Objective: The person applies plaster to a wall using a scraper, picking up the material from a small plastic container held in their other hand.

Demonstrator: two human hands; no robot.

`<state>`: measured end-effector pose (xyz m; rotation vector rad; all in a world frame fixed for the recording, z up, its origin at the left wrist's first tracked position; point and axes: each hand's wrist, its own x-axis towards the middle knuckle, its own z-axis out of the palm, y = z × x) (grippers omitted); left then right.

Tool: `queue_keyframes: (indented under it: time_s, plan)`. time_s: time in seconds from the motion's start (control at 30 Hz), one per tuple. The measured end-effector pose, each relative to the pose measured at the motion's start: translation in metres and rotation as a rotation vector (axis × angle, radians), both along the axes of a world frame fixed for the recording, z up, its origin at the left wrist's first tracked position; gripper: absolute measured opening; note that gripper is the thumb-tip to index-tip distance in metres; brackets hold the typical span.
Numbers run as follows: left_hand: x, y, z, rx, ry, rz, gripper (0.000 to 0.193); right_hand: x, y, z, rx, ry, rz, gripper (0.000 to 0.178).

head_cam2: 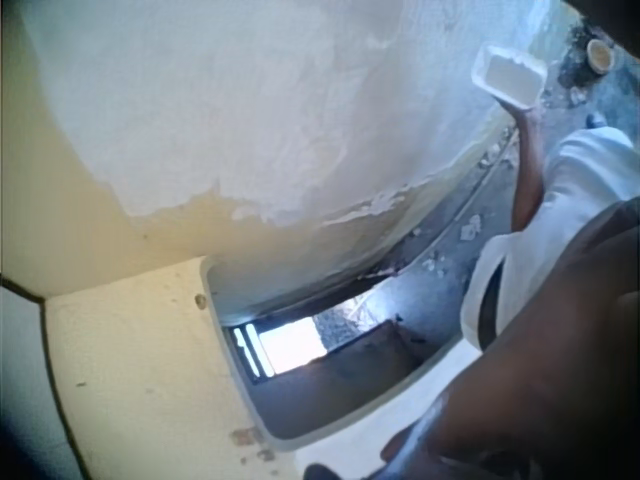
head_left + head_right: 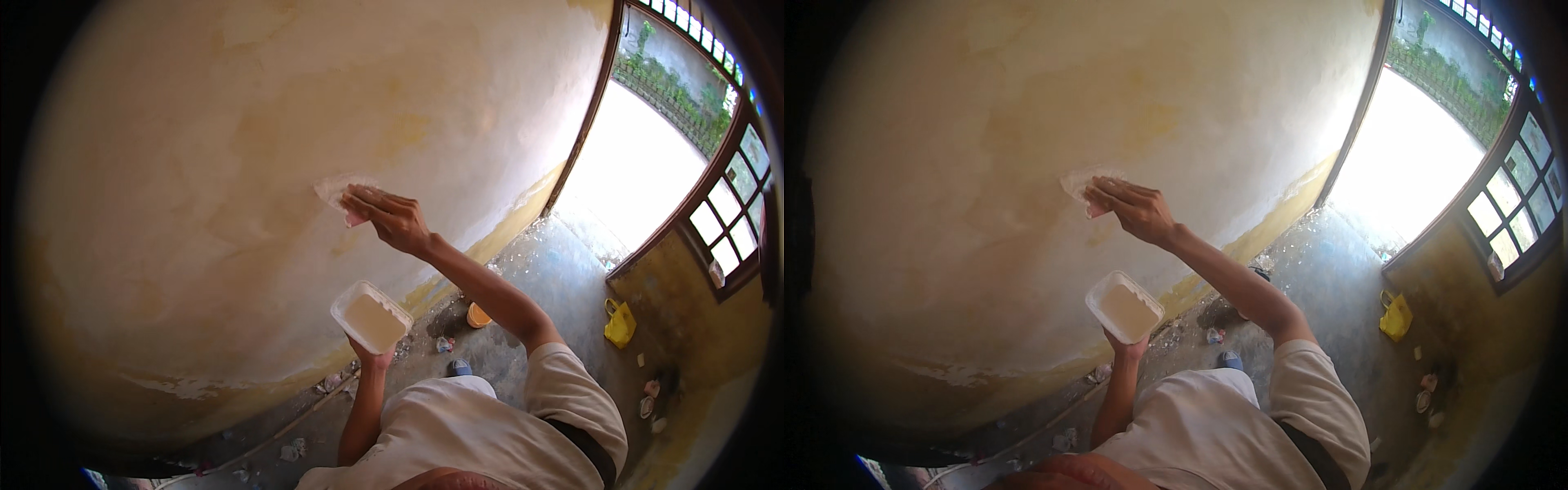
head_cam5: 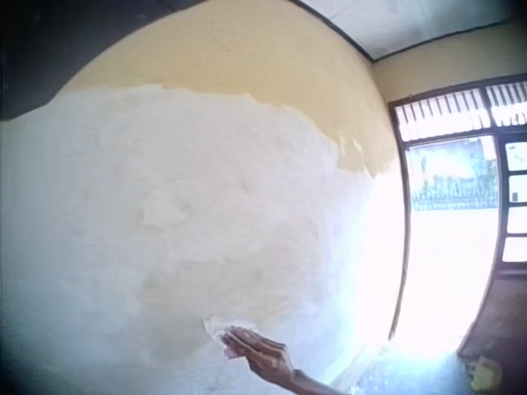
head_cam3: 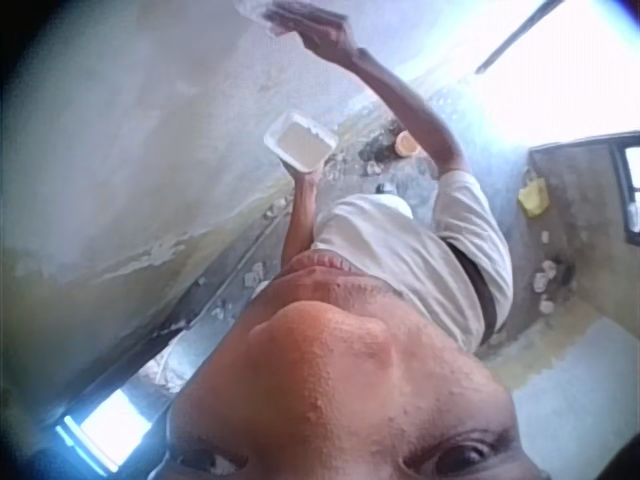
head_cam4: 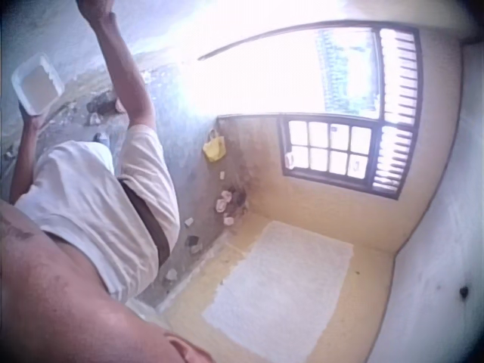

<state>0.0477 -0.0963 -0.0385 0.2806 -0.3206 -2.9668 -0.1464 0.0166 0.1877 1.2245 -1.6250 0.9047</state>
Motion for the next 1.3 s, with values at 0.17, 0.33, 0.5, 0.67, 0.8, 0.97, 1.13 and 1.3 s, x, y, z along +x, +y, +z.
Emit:
queue_keyframes:
  time_s: [0.17, 0.33, 0.5, 0.67, 0.8, 0.97, 1.13, 1.3]
  plan:
    - [0.006, 0.004, 0.003, 0.008, 0.021, -0.004, 0.048, -0.074, 0.045, 0.124, -0.327, 0.214, -0.292, 0.045]
    - [0.009, 0.002, 0.004, -0.001, 0.034, -0.013, 0.051, -0.069, 0.007, 0.059, -0.023, 0.215, -0.26, 0.058]
    - [0.011, -0.008, 0.001, -0.019, 0.035, -0.016, 0.052, -0.015, 0.006, -0.016, 0.193, 0.116, -0.051, 0.065]
    - [0.023, -0.016, 0.002, -0.025, 0.031, -0.007, 0.05, -0.054, 0.047, 0.064, -0.591, -0.096, -0.396, 0.037]
    - [0.033, -0.025, -0.007, 0.03, 0.035, -0.006, 0.047, -0.072, 0.052, 0.132, -0.672, -0.422, -0.542, 0.041]
    - [0.035, -0.027, -0.002, 0.01, 0.035, 0.015, 0.05, -0.01, -0.081, 0.08, -0.289, 0.016, -0.375, 0.057]
    - [0.039, -0.03, 0.007, -0.038, 0.047, -0.042, 0.051, 0.055, -0.113, -0.011, 0.171, 0.149, -0.036, 0.056]
    - [0.053, -0.039, -0.003, -0.002, 0.07, 0.044, 0.05, 0.023, -0.041, 0.057, -0.1, 0.149, -0.062, 0.049]
